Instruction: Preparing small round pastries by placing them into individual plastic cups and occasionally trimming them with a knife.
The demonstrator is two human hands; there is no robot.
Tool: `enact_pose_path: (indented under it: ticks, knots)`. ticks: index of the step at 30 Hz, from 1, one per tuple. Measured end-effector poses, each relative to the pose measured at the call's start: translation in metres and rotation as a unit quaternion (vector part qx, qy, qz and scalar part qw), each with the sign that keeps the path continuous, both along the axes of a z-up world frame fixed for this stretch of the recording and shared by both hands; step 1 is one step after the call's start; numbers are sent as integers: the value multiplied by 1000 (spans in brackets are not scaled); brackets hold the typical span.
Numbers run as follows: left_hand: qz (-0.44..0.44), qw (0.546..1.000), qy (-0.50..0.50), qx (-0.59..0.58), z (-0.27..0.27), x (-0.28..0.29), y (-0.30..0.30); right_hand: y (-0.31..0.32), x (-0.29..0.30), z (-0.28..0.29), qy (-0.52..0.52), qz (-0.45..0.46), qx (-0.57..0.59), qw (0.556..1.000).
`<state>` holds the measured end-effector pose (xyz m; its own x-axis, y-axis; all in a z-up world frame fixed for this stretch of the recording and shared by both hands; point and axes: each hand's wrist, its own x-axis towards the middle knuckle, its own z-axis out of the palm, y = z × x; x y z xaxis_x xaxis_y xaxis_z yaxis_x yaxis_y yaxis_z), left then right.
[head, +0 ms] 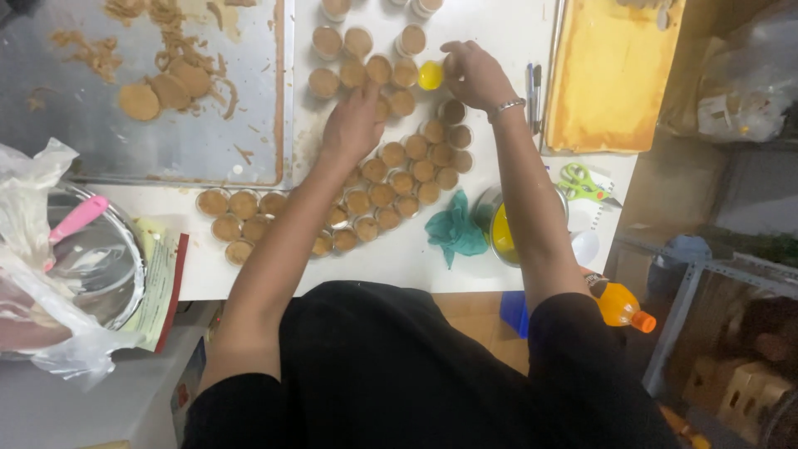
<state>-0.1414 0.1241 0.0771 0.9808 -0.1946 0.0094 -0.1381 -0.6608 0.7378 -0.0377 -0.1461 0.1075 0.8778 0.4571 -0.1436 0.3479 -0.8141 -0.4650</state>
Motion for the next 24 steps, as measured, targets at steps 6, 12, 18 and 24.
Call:
enact_pose_path:
  ticks: [6,12,18,24]
  knots:
    - [-26,995,81,46,-9,10,-28,5,-10,7,-1,-19,-28,999]
    - [20,999,37,3,-7,22,-43,23,-15,18,52,-63,-9,997]
    - [-32,998,40,26,-23,24,-43,13,-18,27,-42,18,2,999]
    - [-11,999,33,26,-11,24,-59,17,-16,29,-26,17,-12,999]
